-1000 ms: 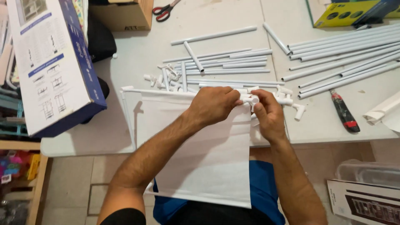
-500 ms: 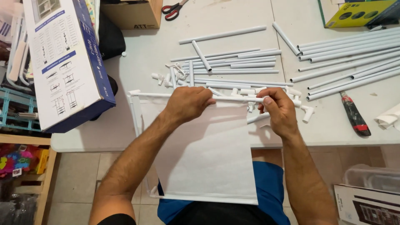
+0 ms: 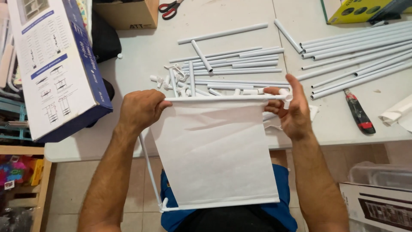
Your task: Assembling a modular shoe rack by connecting plastic tubes and fabric shelves.
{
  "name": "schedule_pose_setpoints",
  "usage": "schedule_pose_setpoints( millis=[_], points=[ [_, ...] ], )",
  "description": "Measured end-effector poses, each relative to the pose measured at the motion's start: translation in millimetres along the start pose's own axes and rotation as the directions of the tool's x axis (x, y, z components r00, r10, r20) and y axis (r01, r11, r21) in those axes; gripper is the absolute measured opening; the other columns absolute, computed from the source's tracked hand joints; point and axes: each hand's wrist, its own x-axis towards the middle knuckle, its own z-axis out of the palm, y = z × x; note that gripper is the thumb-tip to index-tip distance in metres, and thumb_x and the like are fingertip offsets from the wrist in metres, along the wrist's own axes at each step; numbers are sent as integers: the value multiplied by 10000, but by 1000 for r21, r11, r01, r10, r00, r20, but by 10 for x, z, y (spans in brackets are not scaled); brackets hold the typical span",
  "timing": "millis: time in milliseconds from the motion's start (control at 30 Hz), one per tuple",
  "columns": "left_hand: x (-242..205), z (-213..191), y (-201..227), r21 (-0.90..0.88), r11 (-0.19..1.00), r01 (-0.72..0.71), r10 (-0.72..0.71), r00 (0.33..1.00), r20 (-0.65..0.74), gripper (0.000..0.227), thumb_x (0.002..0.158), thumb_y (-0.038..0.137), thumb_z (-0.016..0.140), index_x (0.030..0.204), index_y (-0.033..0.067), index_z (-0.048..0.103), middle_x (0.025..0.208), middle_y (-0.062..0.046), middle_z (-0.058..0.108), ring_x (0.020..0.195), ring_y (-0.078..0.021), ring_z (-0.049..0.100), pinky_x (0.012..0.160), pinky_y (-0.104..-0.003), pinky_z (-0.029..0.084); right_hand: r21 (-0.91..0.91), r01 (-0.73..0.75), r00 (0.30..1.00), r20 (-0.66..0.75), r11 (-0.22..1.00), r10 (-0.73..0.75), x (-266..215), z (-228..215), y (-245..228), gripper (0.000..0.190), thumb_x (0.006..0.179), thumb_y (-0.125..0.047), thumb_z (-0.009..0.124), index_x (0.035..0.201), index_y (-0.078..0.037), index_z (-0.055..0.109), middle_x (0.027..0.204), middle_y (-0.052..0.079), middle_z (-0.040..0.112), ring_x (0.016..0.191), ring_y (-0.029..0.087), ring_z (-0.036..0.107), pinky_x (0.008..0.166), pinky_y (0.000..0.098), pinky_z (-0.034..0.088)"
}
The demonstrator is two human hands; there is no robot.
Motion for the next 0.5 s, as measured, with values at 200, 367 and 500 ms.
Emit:
schedule_pose_setpoints(
  millis=[200,367,500],
  points=[
    [6,-82,71,-3,1000,-23,23,999,-33,499,1046,623,489,810,202,615,594,27,549,546,-152,601,557,-265,498,200,88,961,-274,976,-31,-43,-206,1036,415,915,-114,770,1297,-28,632,1014,81,700,873,180,688,850,328,605],
    [-11,-122,125,9,999,-48,48,999,-11,480,1050,606,506,814,206,630,587,39,554,535,-139,592,548,-257,496,144,112,984,-155,983,-89,-166,176,501,306,943,-283,742,1180,-91,711,1067,75,746,1010,170,705,968,345,572],
    [21,-143,121,16,1000,-20,20,1000,-24,490,1057,601,495,828,200,656,596,30,576,539,-135,599,566,-248,505,-35,108,962,-246,993,-114,-158,115,490,187,952,-189,765,1065,-49,713,859,18,696,801,80,653,752,252,585]
  ],
)
